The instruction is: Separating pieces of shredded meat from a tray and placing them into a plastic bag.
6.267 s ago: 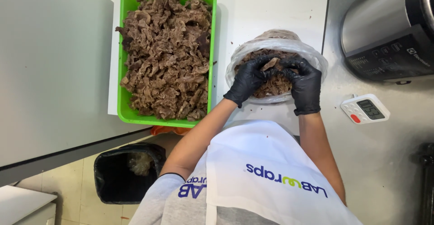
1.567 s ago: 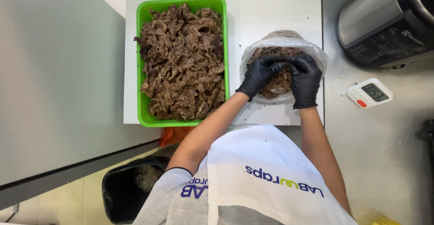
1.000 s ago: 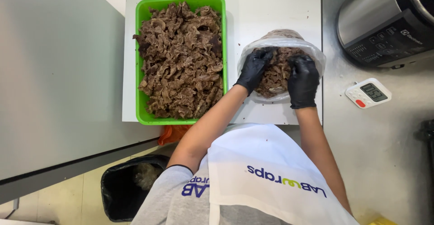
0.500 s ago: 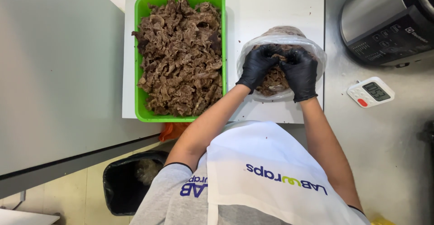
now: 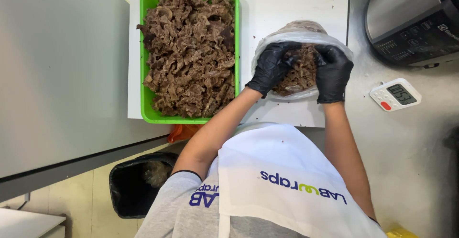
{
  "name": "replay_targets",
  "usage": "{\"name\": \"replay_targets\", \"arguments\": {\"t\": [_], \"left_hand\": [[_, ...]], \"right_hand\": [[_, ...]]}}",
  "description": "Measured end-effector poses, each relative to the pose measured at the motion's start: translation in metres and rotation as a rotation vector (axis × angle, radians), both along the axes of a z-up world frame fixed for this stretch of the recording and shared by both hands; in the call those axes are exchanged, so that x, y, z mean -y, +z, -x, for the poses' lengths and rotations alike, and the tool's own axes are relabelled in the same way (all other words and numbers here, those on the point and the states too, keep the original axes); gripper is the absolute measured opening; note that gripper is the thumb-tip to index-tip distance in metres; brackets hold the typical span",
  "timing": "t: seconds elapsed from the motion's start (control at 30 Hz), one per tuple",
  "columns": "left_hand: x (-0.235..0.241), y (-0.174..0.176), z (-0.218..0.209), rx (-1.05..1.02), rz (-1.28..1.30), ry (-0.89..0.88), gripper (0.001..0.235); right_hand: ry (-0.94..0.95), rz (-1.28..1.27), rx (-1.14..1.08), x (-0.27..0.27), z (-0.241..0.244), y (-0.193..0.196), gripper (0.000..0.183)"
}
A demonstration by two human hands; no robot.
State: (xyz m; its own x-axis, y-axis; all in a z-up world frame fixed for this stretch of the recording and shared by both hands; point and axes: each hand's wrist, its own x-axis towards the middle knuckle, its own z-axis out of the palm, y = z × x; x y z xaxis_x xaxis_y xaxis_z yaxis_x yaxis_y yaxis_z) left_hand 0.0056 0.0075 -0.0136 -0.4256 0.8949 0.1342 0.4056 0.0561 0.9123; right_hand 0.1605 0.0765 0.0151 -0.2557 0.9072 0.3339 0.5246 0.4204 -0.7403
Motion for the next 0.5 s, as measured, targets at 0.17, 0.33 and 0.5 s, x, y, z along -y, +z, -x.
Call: {"name": "replay_targets", "arguments": {"t": [0.17, 0.33, 0.5], "left_hand": [[-0.012, 0.013, -0.015, 0.172, 0.092, 0.068, 0.026], [-0.02, -0.015, -0.014, 0.184, 0.08, 0.063, 0.026], [-0.016, -0.016, -0.022, 0.079, 0.057, 0.085, 0.026]], "right_hand": [[0.144, 0.422, -0.357, -0.008, 0.002, -0.004, 0.022], [0.135, 0.384, -0.218, -0.013, -0.001, -0.01, 0.021], [0.107, 0.329, -0.11, -0.006, 0.003, -0.005, 0.02]]}}
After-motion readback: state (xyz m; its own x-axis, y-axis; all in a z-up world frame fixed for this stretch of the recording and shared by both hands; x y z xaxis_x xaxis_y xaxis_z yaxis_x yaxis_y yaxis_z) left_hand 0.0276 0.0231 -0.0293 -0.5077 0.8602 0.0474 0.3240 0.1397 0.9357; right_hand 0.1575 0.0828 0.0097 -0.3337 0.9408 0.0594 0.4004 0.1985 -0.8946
